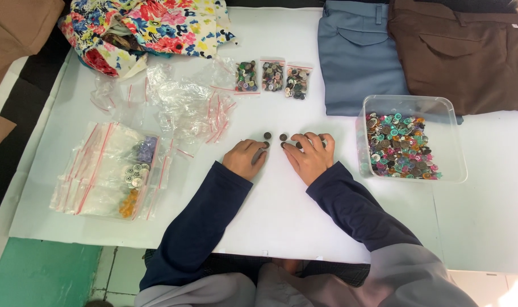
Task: Sorting and bagging small colorful buttons on a work table
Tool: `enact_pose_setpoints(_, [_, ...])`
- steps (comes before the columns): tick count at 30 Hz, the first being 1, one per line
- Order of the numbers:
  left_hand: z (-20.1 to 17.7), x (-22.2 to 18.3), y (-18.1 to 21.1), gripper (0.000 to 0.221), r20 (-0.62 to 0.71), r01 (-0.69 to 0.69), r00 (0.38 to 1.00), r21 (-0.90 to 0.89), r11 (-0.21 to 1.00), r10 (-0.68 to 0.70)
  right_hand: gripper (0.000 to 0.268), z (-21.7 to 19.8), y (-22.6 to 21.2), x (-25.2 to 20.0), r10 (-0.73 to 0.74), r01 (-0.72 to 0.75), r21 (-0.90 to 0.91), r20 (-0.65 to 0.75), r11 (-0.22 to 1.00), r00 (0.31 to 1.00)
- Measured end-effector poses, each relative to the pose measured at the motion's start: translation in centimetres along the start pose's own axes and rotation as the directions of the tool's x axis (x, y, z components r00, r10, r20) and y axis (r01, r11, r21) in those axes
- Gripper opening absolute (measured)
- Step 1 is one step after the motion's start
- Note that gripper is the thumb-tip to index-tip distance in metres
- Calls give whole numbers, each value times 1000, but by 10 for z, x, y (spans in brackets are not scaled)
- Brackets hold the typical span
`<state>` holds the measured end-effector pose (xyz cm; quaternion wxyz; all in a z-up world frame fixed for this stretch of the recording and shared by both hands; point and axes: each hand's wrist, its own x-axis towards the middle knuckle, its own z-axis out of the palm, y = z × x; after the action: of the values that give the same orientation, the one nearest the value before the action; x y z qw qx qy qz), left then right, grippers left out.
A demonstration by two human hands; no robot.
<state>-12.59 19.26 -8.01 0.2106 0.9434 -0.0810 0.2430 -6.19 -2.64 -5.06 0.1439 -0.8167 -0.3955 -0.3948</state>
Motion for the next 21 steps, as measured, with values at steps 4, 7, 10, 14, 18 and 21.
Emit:
enact_pose_setpoints(4, [-2, 1, 3, 18, 6, 3, 1000, -3, 1000, -3, 3, -1, 0, 1, -6, 6, 3, -3, 1000, 1000])
enact_pose_setpoints(7, [-3, 1, 3, 19, -11, -2, 1000, 2, 1000, 2, 2, -3, -1, 2, -9, 9, 17, -5, 1000, 1000])
enact_pose_setpoints(10, [-4, 1, 3, 19, -6, -7, 1000, 3, 1000, 7, 2, -3, -1, 3, -16, 16, 13, -11, 1000, 1000])
enact_pose_setpoints(14, [-4, 2, 3, 20, 11, -3, 1000, 2, 1000, 3, 3, -2, 0, 2, -12, 12, 8, 11, 1000, 1000])
enact_pose_setpoints(18, [-5, 2, 5, 20, -9, 4, 1000, 9, 1000, -4, 6, -6, -2, 5, -12, 12, 9, 13, 1000, 1000])
enact_pose_setpoints(21, [-4, 1, 4, 20, -10, -3, 1000, -8, 1000, 3, 6, -7, -3, 5, -14, 14, 12, 0, 1000, 1000])
